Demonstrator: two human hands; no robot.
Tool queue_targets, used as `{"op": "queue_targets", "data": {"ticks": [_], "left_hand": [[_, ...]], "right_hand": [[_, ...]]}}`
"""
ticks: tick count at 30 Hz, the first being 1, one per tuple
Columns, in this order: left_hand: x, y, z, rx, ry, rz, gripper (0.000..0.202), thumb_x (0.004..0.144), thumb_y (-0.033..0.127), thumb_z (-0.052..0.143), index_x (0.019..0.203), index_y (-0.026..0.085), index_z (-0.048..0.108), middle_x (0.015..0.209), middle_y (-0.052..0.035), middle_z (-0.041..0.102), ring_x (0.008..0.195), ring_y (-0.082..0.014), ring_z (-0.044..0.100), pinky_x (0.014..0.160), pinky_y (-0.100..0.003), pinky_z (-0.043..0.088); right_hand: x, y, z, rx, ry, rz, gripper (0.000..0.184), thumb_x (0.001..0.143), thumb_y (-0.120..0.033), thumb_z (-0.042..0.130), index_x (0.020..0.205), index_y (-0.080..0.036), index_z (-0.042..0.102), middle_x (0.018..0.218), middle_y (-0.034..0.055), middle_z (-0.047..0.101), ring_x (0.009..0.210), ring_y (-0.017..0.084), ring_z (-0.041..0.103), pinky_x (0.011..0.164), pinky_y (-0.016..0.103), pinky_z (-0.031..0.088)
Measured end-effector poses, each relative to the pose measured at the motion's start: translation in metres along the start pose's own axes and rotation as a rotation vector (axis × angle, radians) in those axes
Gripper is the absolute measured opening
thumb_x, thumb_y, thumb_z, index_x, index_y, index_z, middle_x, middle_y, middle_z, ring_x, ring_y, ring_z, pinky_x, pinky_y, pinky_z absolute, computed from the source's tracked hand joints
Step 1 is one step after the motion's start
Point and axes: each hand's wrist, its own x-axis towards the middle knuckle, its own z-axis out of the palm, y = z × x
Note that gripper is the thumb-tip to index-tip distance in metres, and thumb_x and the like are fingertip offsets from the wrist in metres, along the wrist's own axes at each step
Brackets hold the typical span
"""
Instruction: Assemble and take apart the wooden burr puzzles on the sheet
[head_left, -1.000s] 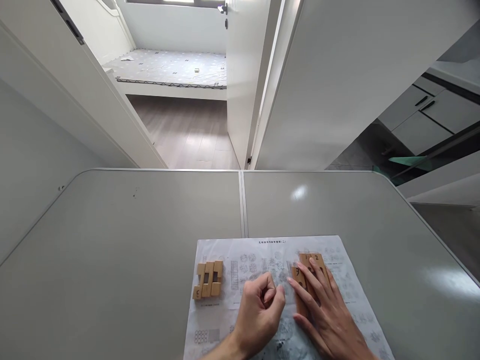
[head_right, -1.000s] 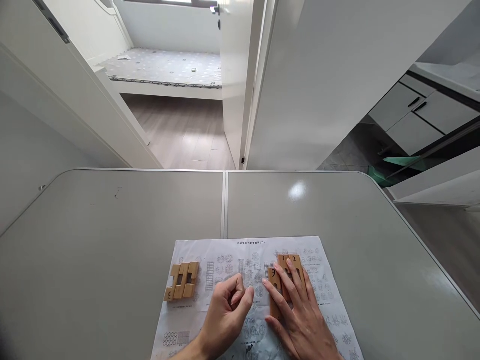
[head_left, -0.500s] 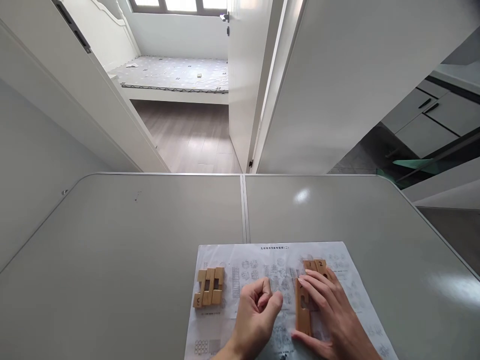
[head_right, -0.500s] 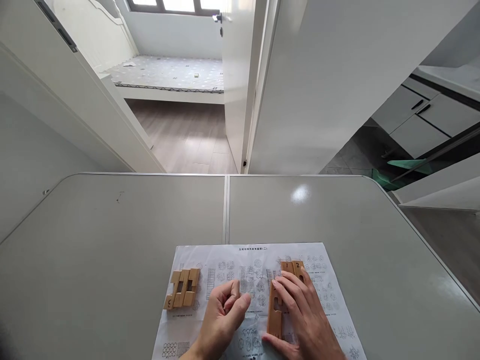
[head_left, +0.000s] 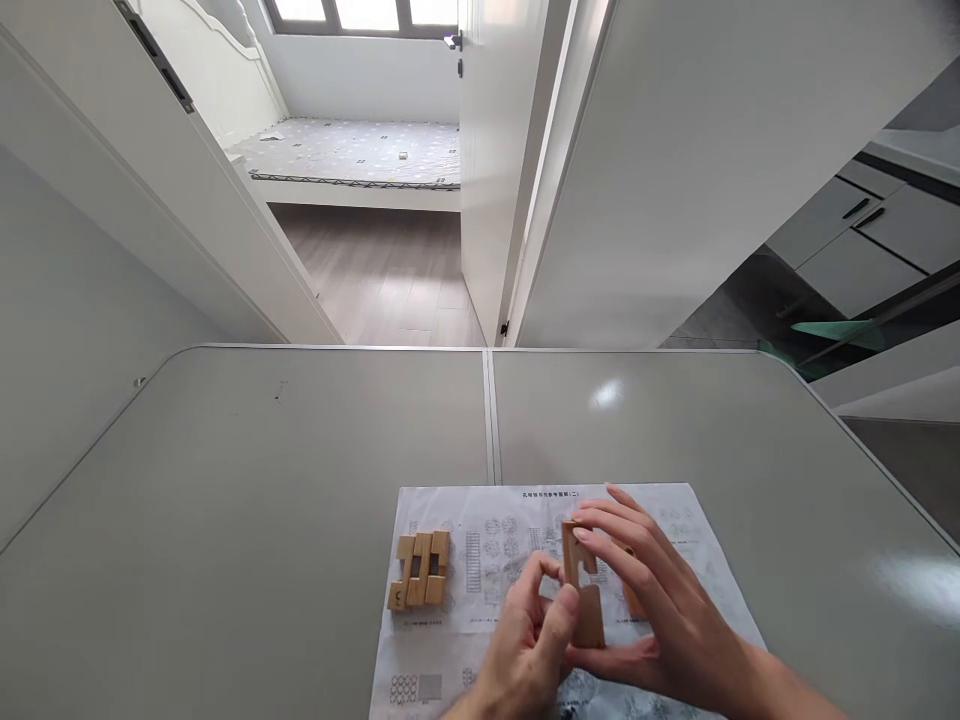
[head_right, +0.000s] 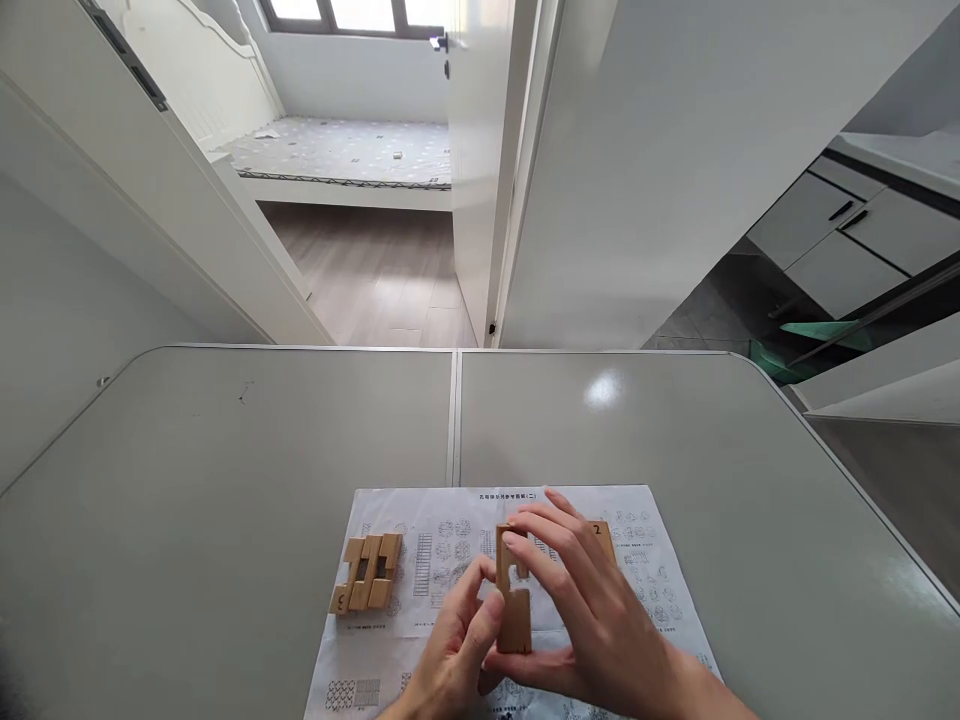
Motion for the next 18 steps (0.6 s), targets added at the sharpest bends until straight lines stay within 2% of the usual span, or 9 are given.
{"op": "queue_targets", "data": {"ticks": [4,8,13,16,18], "left_hand": [[0.000,0.007,0.000,0.138,-0.028,0.041,0.076,0.097,0.085,0.042,0.078,0.016,0.067,0.060,0.0042,0.036,0.056,-0.0117,0.030,0.055,-0.027,0.025],[0.000,0.010,-0.002,0.204,-0.027,0.067,0.080,0.101,0.081,0.041,0.075,0.014,0.076,0.058,0.0036,0.034,0.057,-0.0128,0.031,0.058,-0.028,0.027],[-0.002,0.008,0.001,0.253,-0.015,0.080,0.083,0.100,0.082,0.038,0.076,0.013,0.078,0.063,0.0004,0.043,0.060,-0.0139,0.037,0.062,-0.029,0.031],[-0.002,0.004,0.003,0.238,0.015,0.064,0.085,0.100,0.083,0.035,0.072,0.013,0.075,0.063,-0.0008,0.047,0.060,-0.0139,0.038,0.062,-0.029,0.031],[-0.001,0.001,0.004,0.206,0.024,0.052,0.082,0.099,0.084,0.039,0.070,0.013,0.071,0.060,0.0005,0.044,0.058,-0.0127,0.034,0.059,-0.028,0.029]], "right_hand": [[0.013,-0.001,0.009,0.047,-0.012,-0.074,0.081,0.091,-0.038,0.083,0.156,-0.012,0.043,0.139,0.0207,0.066,0.135,0.037,0.062,0.121,0.067,0.047],[0.015,-0.002,0.013,0.055,-0.007,-0.083,0.076,0.091,-0.034,0.080,0.154,-0.012,0.043,0.138,0.0212,0.065,0.134,0.035,0.062,0.118,0.063,0.052],[0.005,-0.001,0.015,0.046,-0.024,-0.068,0.076,0.088,-0.031,0.078,0.153,-0.014,0.043,0.140,0.0219,0.063,0.138,0.038,0.060,0.113,0.058,0.057],[-0.002,0.002,0.019,0.051,-0.043,-0.078,0.079,0.087,-0.037,0.078,0.154,-0.014,0.043,0.141,0.0227,0.061,0.137,0.040,0.060,0.109,0.057,0.059],[-0.006,0.003,0.023,0.066,-0.047,-0.093,0.081,0.086,-0.041,0.077,0.154,-0.013,0.043,0.141,0.0238,0.059,0.135,0.041,0.061,0.107,0.055,0.060]]}}
